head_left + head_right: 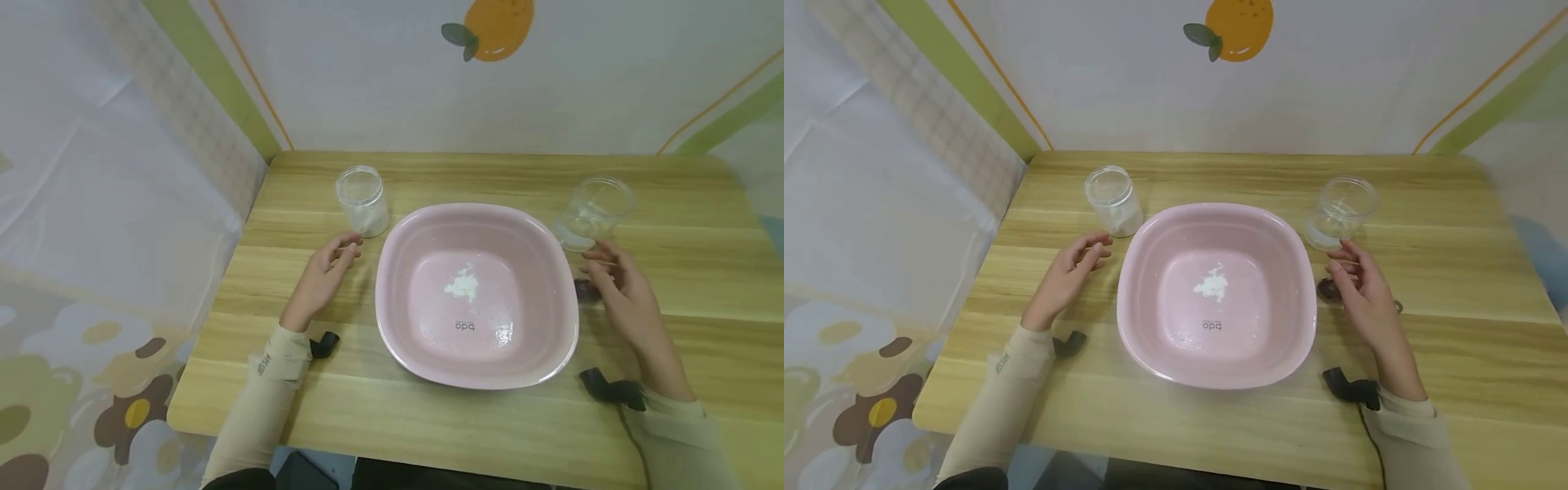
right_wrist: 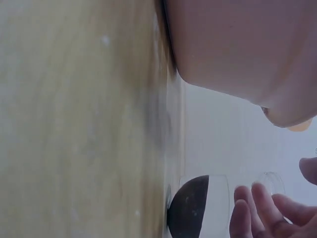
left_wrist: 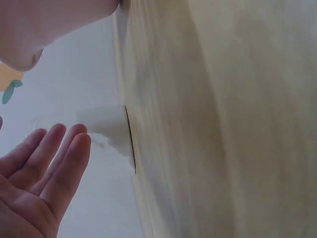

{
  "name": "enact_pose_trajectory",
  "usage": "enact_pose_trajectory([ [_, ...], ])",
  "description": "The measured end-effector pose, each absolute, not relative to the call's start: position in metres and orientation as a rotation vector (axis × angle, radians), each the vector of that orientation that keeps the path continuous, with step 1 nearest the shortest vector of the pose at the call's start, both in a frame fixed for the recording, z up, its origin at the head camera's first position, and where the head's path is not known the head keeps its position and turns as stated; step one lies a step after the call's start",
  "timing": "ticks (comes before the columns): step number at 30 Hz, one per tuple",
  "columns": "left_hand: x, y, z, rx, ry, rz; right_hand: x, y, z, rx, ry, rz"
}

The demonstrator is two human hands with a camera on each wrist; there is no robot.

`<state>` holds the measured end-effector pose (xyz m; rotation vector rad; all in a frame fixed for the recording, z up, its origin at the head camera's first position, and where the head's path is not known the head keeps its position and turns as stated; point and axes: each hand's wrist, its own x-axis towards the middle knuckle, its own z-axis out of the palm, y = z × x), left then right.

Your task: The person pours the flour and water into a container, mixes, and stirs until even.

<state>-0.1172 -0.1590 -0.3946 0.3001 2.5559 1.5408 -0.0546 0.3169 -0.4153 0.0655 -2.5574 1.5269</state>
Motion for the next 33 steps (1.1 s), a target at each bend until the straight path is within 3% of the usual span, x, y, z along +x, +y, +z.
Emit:
enact_pose_trajectory([
  [20, -0.111, -0.136, -0.383, 0.443, 2.555, 1.479, -0.080, 0.344, -0.410, -0.115, -2.664, 1.480],
  [33, -0.107, -0.132, -0.384, 0.478, 2.556, 1.510, -0.103, 0.348, -0.409, -0.028, -2.666, 1.586],
])
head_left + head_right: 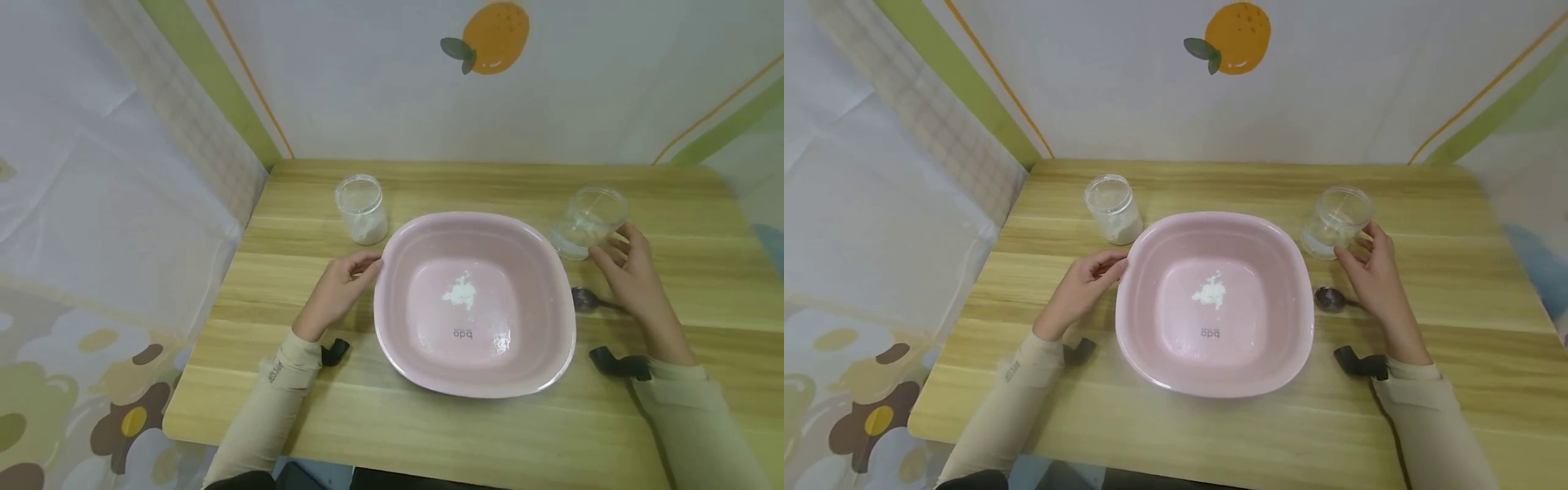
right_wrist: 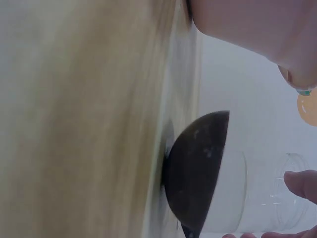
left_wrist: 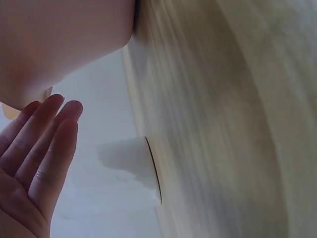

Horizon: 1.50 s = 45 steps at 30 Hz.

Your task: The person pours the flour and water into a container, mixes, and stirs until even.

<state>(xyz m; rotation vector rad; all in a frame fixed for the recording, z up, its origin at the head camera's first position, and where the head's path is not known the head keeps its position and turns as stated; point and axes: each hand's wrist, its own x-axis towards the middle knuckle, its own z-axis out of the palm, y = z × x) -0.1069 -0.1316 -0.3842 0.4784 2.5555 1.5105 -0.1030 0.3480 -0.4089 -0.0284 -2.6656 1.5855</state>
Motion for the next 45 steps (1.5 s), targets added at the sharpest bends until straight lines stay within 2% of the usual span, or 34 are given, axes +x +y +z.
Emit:
enact_pose_trajectory([
  [20, -0.117, -0.125, -0.376, 0.305, 2.366, 1.596, -0.126, 0.343, -0.419, -0.304, -2.602, 1.645],
  [30, -0.120, -0.127, -0.365, 0.170, 2.269, 1.590, -0.139, 0.338, -0.431, -0.324, -2.573, 1.551],
  [39, -0.122, -0.123, -0.364, 0.210, 2.300, 1.611, -0.143, 0.340, -0.433, -0.359, -2.434, 1.614],
  [45, -0.122, -0.123, -0.365, 0.197, 2.308, 1.612, -0.143, 0.341, -0.430, -0.373, -2.499, 1.487],
])
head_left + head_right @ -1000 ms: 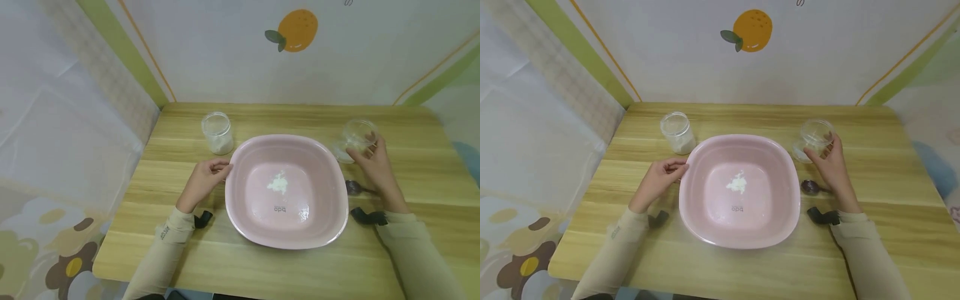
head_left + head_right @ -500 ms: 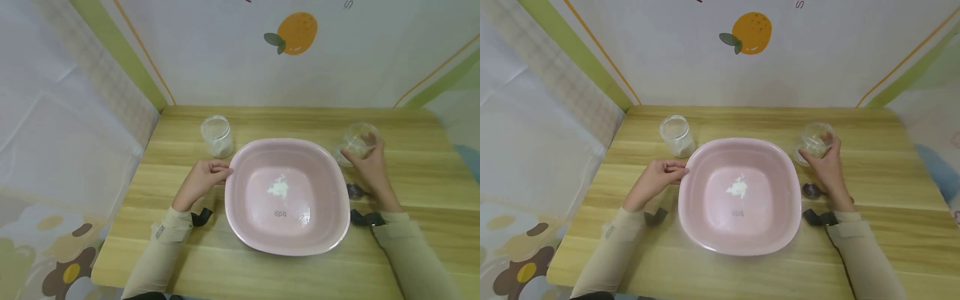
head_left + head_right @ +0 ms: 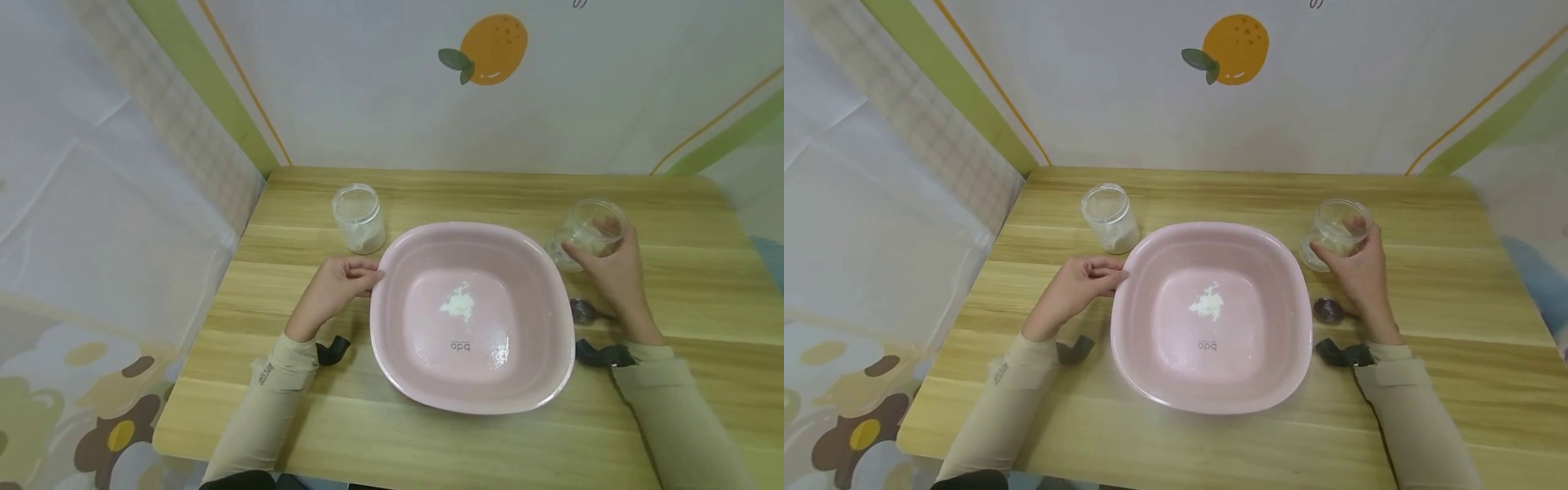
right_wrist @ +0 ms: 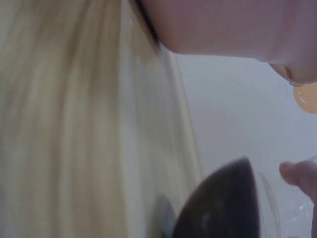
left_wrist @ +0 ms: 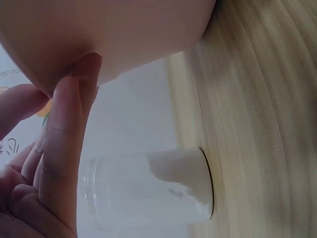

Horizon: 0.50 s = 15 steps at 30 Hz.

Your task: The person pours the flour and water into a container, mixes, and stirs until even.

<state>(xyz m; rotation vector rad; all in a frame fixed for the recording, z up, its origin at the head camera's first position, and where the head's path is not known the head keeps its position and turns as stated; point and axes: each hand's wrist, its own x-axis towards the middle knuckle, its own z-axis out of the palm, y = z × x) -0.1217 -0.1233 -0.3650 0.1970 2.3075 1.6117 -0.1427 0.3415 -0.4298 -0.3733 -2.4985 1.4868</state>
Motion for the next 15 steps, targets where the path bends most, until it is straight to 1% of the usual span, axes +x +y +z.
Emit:
enact_pose_trajectory([
  [8, -0.122, -0.122, -0.361, 0.192, 2.315, 1.637, -0.143, 0.346, -0.410, -0.300, -2.512, 1.486],
  [15, -0.120, -0.121, -0.361, 0.177, 2.291, 1.653, -0.134, 0.347, -0.394, -0.266, -2.490, 1.504],
])
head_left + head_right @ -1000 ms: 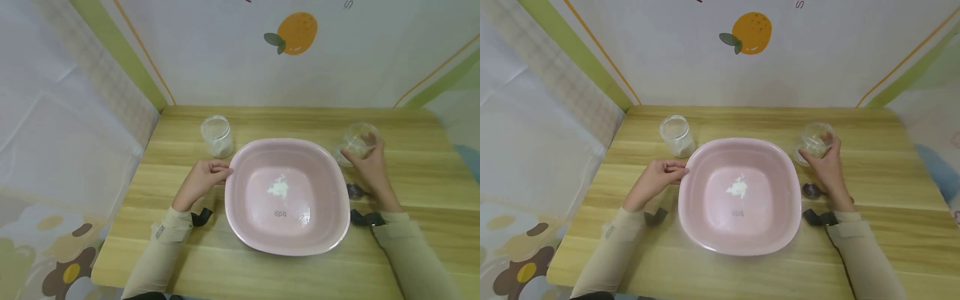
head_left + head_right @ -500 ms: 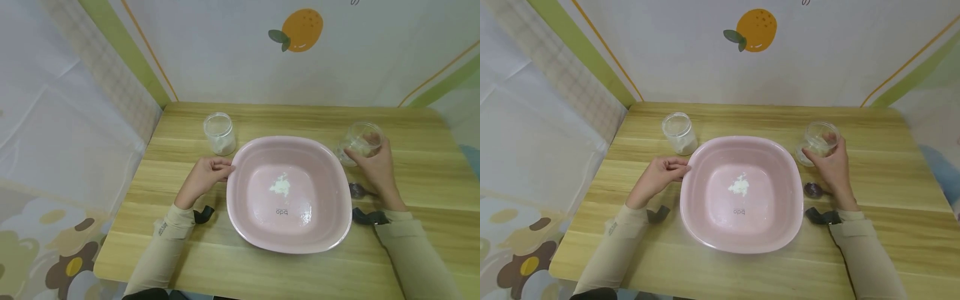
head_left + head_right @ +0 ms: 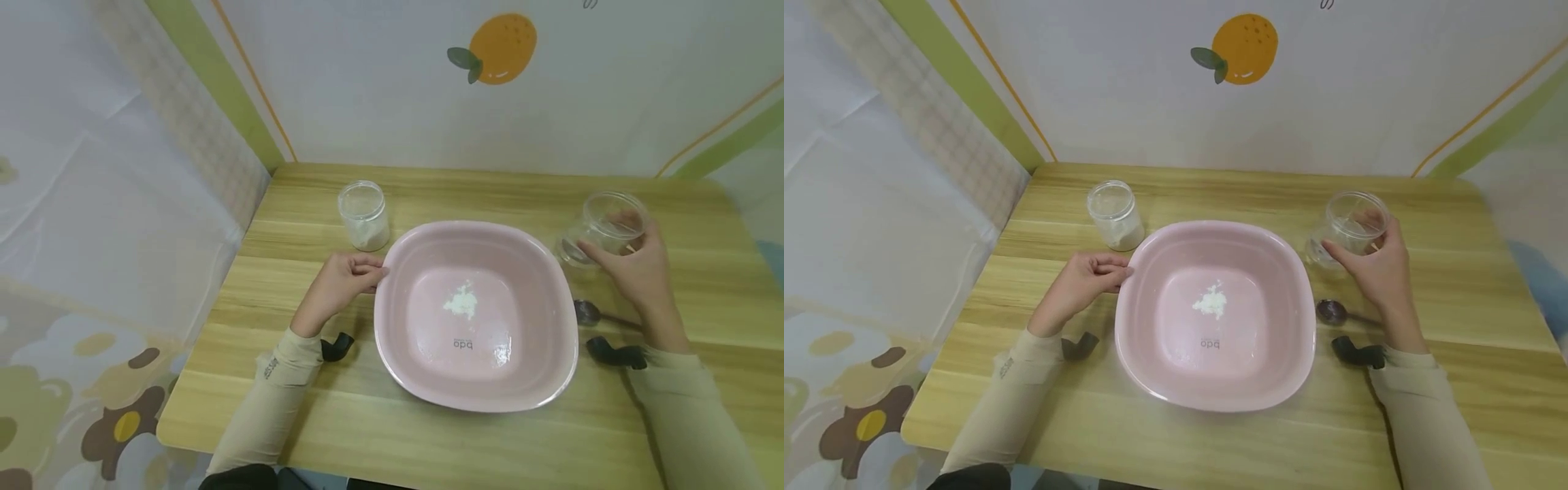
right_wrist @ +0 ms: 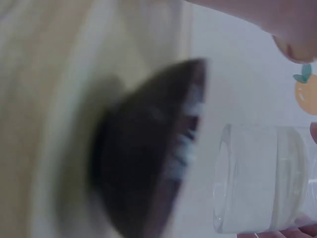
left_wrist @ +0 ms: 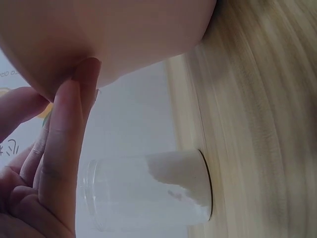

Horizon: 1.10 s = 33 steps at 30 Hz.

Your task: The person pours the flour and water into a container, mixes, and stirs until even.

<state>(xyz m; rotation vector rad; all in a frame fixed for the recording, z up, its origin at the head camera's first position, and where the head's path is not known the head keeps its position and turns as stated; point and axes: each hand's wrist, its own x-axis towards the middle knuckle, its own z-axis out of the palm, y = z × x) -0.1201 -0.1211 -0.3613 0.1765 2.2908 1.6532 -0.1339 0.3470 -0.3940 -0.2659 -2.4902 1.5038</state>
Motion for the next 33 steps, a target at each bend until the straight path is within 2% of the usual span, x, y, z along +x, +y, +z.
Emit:
enact_pose_trajectory([
  [15, -0.120, -0.120, -0.363, 0.168, 2.329, 1.620, -0.113, 0.340, -0.357, -0.006, -2.384, 1.521],
  [33, -0.121, -0.120, -0.365, 0.186, 2.350, 1.602, -0.093, 0.312, -0.337, 0.203, -2.372, 1.444],
])
